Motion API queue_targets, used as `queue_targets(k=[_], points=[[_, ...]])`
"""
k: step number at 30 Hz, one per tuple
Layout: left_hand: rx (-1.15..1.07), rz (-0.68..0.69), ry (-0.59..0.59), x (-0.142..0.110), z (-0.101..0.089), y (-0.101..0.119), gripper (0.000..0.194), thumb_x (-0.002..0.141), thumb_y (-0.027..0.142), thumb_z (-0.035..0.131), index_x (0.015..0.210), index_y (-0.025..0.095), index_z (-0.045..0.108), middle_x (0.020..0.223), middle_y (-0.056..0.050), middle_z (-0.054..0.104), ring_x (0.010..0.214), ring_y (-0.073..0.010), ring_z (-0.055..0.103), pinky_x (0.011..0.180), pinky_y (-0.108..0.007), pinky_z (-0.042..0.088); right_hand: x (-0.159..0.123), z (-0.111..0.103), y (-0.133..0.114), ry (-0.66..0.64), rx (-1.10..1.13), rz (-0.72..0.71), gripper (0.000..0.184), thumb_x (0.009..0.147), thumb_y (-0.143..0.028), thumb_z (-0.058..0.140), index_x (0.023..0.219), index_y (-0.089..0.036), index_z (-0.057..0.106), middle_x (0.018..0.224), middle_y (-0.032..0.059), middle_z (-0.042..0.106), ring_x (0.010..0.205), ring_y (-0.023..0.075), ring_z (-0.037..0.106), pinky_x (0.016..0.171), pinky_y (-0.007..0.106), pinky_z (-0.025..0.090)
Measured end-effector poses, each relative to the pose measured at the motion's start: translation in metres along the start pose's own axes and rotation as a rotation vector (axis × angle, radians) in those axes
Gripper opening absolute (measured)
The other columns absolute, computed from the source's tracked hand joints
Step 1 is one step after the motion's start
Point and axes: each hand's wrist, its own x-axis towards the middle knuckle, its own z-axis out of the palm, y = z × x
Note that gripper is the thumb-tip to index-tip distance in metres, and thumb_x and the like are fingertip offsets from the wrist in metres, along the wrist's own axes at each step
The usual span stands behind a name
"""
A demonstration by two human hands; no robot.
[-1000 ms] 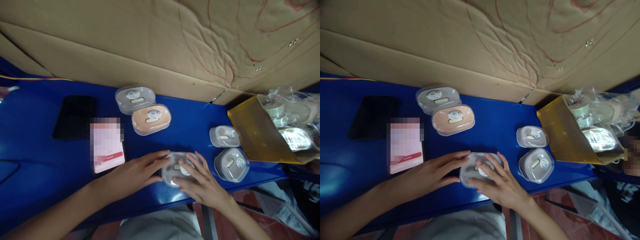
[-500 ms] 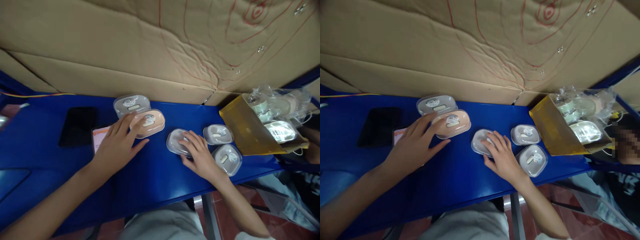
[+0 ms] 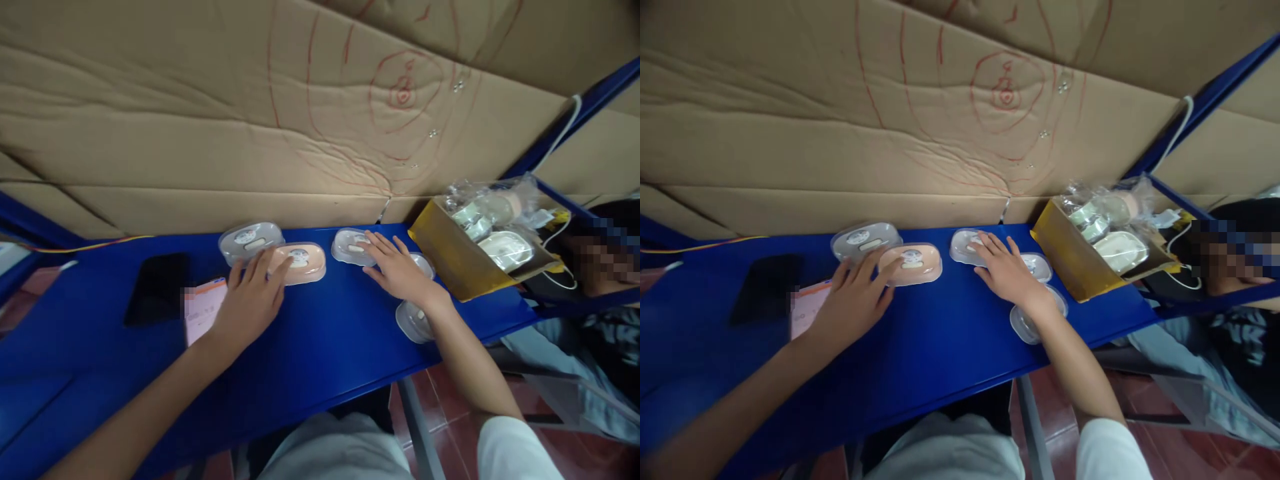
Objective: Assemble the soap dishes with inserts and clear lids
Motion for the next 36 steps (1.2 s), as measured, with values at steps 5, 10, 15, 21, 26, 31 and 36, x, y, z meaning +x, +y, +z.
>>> queue_targets(k=[5, 10, 15, 21, 26, 31, 36], points=[[0.0, -0.068, 0.041, -0.007, 0.0, -0.023, 0.054, 0.109, 0.034, 0.048, 0.16, 0.02, 0.053, 0.173, -0.023, 0.042, 0.155, -0.0485, 0.048, 0.128, -0.073, 0.031, -0.114, 0.002, 0.039, 0.214, 0.195, 0.069, 0.039, 0.116, -0.037, 0.048, 0.152, -0.034, 0.061, 0.165, 0.007, 0.059, 0.158, 0.0286, 0.051, 0.129, 0.058, 0.042], [-0.05, -0.161, -0.025, 0.001, 0.016, -0.053, 0.067, 0.104, 0.066, 0.05, 0.159, 0.027, 0.053, 0.175, -0.02, 0.038, 0.159, -0.0564, 0.037, 0.124, -0.084, 0.026, -0.178, 0.045, 0.057, 0.17, 0.184, 0.197, 0.052, 0.111, -0.051, 0.058, 0.16, -0.035, 0.054, 0.175, 0.0081, 0.047, 0.166, 0.0361, 0.036, 0.131, 0.068, 0.034], [-0.165, -0.087, -0.08, 0.01, 0.031, -0.063, 0.07, 0.103, 0.074, 0.046, 0.147, 0.022, 0.062, 0.172, -0.022, 0.041, 0.157, -0.0537, 0.04, 0.123, -0.076, 0.037, -0.153, 0.065, 0.052, 0.215, 0.101, 0.292, 0.051, 0.115, -0.053, 0.045, 0.16, -0.032, 0.054, 0.176, 0.0089, 0.045, 0.167, 0.0347, 0.033, 0.132, 0.065, 0.034], [-0.251, 0.032, -0.097, 0.003, 0.03, -0.063, 0.064, 0.104, 0.074, 0.049, 0.145, 0.027, 0.062, 0.17, -0.017, 0.046, 0.16, -0.045, 0.041, 0.128, -0.068, 0.039, -0.097, 0.069, 0.064, 0.29, -0.019, 0.364, 0.054, 0.115, -0.056, 0.04, 0.157, -0.026, 0.057, 0.169, 0.0169, 0.052, 0.159, 0.0415, 0.044, 0.122, 0.074, 0.041], [-0.237, 0.084, -0.031, 0.001, 0.025, -0.063, 0.064, 0.104, 0.068, 0.056, 0.155, 0.028, 0.059, 0.158, -0.018, 0.057, 0.152, -0.0428, 0.051, 0.124, -0.066, 0.045, -0.055, 0.069, 0.073, 0.354, -0.1, 0.367, 0.057, 0.116, -0.053, 0.038, 0.152, -0.017, 0.061, 0.161, 0.0246, 0.058, 0.153, 0.0472, 0.05, 0.117, 0.081, 0.04], [-0.258, 0.095, -0.008, -0.003, 0.018, -0.064, 0.058, 0.105, 0.063, 0.059, 0.155, 0.031, 0.062, 0.148, -0.017, 0.061, 0.144, -0.0403, 0.058, 0.119, -0.062, 0.053, -0.023, 0.057, 0.037, 0.368, -0.046, 0.069, 0.054, 0.115, -0.048, 0.046, 0.158, -0.018, 0.056, 0.163, 0.0224, 0.057, 0.155, 0.0392, 0.049, 0.127, 0.069, 0.035], [-0.31, 0.111, 0.007, -0.012, 0.01, -0.063, 0.039, 0.108, 0.048, 0.061, 0.143, 0.03, 0.068, 0.144, -0.013, 0.061, 0.139, -0.0328, 0.063, 0.119, -0.051, 0.054, 0.008, 0.064, -0.016, 0.089, 0.073, -0.465, 0.07, 0.108, -0.062, 0.063, 0.166, -0.025, 0.047, 0.174, 0.0136, 0.046, 0.167, 0.0332, 0.032, 0.135, 0.062, 0.029]])
